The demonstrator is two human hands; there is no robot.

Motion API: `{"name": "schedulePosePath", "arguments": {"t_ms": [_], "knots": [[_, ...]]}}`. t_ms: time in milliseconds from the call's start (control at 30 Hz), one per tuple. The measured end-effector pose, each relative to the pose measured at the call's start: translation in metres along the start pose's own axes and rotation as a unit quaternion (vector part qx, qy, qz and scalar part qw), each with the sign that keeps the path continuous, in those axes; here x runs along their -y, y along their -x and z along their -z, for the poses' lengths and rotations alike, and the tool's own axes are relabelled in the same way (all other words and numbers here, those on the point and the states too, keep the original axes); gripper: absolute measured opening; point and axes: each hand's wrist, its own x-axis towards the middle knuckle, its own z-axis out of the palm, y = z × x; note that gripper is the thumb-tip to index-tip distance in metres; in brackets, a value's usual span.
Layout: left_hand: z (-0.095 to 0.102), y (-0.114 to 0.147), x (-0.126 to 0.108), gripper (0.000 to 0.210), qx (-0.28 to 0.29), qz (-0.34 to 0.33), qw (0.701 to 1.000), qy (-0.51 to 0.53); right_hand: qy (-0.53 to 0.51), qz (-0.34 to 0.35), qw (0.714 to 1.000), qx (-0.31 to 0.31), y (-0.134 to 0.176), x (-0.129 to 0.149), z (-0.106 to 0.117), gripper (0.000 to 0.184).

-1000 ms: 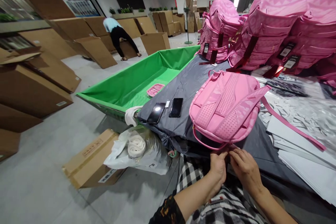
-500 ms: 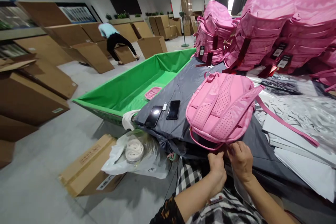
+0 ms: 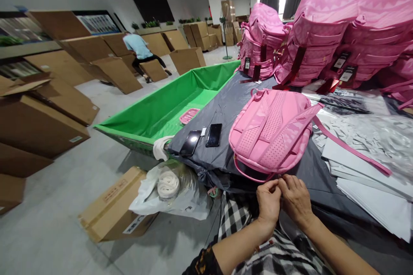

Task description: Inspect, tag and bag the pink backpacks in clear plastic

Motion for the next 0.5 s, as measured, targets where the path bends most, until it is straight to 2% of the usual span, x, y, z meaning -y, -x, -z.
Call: {"name": "schedulePosePath", "arguments": {"t_ms": [67, 133, 233, 333, 500], "knots": [[0.009, 0.009, -0.008, 0.02, 0.035, -0.033, 0.998, -0.034, -0.007, -0.018, 1.0, -0.005, -0.001, -0.002, -0.001, 0.014], [0.019, 0.015, -0.009, 0.02, 0.039, -0.038, 0.998, -0.039, -0.048, -0.043, 0.998, -0.016, -0.003, -0.004, -0.002, 0.018], [0.025, 0.012, 0.006, 0.027, 0.009, 0.031, 0.999, 0.038, -0.147, -0.104, 0.983, -0.037, -0.003, -0.005, -0.004, 0.022], [0.016, -0.001, 0.026, 0.042, -0.007, 0.082, 0.987, 0.139, -0.246, -0.178, 0.952, -0.039, -0.003, -0.005, -0.003, 0.026], [-0.006, -0.013, 0.037, 0.052, 0.09, 0.091, 0.953, 0.273, -0.328, -0.259, 0.908, 0.031, -0.01, -0.014, 0.005, 0.031]]}}
